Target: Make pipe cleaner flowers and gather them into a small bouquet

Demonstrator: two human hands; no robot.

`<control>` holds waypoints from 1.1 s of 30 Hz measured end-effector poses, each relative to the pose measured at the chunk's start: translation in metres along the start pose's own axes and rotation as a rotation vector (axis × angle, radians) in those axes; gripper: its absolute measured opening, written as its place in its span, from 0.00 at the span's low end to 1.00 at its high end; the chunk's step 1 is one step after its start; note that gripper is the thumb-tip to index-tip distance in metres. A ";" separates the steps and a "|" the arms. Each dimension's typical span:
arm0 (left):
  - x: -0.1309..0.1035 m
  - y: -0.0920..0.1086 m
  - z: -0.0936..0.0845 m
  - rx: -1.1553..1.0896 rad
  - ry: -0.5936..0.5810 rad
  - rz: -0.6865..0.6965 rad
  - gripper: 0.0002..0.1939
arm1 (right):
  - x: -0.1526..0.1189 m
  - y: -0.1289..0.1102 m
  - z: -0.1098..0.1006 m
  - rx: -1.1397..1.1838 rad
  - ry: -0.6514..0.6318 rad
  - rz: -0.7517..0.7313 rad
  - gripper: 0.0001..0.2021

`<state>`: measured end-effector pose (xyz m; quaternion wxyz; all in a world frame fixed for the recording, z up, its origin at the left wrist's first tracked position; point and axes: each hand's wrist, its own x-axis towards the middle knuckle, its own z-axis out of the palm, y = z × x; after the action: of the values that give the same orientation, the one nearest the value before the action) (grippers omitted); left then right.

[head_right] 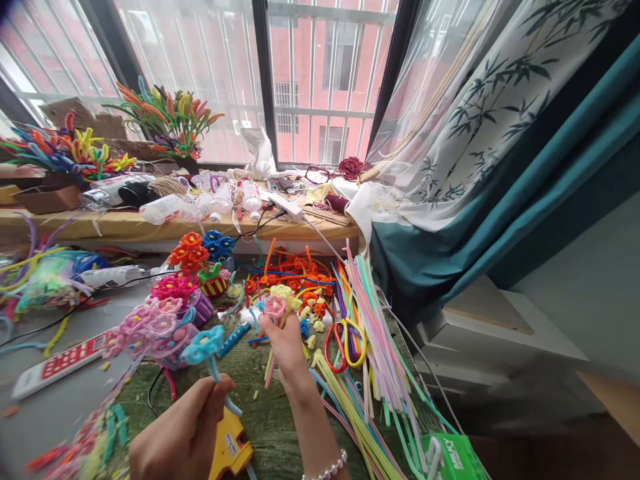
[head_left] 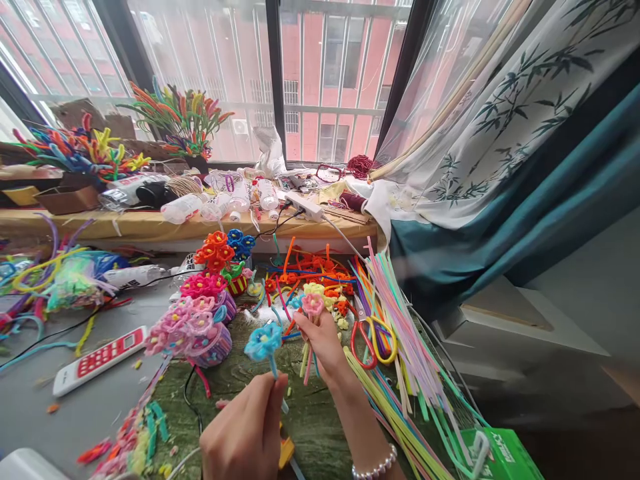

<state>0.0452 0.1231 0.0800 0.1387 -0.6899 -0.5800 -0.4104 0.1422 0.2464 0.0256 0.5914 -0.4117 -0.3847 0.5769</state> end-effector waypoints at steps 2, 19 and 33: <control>0.000 0.003 0.009 0.002 -0.035 0.038 0.12 | 0.001 -0.004 0.001 0.055 -0.070 0.010 0.12; 0.023 0.013 0.045 0.163 -0.149 -0.053 0.15 | -0.003 -0.038 -0.010 0.373 -0.583 0.211 0.13; 0.034 0.017 0.049 0.162 -0.071 -0.024 0.14 | -0.007 -0.044 -0.020 0.331 -0.656 0.224 0.19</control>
<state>0.0802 0.1746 0.0790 0.1684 -0.6836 -0.6241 -0.3388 0.1763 0.2383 0.0591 0.4287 -0.1437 -0.4076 0.7934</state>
